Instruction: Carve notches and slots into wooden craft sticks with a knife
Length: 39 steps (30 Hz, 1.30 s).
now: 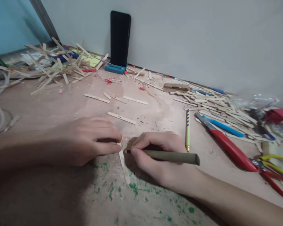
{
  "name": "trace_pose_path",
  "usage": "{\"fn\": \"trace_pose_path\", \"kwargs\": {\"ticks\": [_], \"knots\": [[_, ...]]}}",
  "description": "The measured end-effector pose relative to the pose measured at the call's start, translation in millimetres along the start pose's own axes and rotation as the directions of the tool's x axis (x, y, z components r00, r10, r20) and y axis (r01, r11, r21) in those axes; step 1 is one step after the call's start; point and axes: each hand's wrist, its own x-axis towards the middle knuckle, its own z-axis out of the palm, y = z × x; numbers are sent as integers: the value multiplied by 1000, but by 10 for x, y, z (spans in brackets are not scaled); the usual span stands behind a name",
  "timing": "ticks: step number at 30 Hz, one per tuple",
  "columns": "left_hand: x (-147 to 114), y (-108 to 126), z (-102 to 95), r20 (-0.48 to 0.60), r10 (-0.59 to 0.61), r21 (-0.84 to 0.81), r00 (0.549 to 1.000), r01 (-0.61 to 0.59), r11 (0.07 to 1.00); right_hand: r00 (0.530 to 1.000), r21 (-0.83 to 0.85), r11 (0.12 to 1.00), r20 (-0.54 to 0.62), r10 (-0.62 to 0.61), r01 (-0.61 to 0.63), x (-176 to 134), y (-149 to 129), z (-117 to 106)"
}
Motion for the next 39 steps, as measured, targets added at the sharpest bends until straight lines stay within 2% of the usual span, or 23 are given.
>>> {"fn": "trace_pose_path", "kwargs": {"ticks": [8, 12, 16, 19, 22, 24, 27, 29, 33, 39], "knots": [[47, -26, 7, -66, 40, -28, 997, -42, 999, 997, 76, 996, 58, -48, 43, -21, 32, 60], [71, 38, 8, -61, -72, -88, 996, 66, 994, 996, 95, 995, 88, -20, 12, -26, 4, 47], [81, 65, 10, -49, -62, -78, 997, 58, 995, 995, 141, 990, 99, -2, -12, -44, -16, 46], [94, 77, -2, -12, -123, -177, 992, 119, 977, 995, 176, 984, 100, 6, -24, -62, 15, 76], [104, 105, -18, 41, -179, -269, 983, 184, 945, 995, 198, 980, 97, -36, 17, -59, 61, 77], [102, 132, -22, 54, -233, -280, 971, 239, 930, 990, 139, 988, 115, -81, 65, -42, 58, 37], [98, 158, -26, 60, -275, -277, 960, 281, 919, 980, -55, 990, 159, -116, 127, -31, 3, -54], [96, 160, -36, 44, -223, -243, 974, 227, 943, 982, -115, 984, 147, -119, 136, -63, -24, -90], [82, 165, -73, 27, -15, -66, 1000, 17, 998, 989, -114, 987, 108, -101, 113, -187, 0, -76], [59, 199, -101, 40, -39, -43, 998, 41, 998, 991, -116, 988, 99, -86, 98, -156, -12, -56]]}}
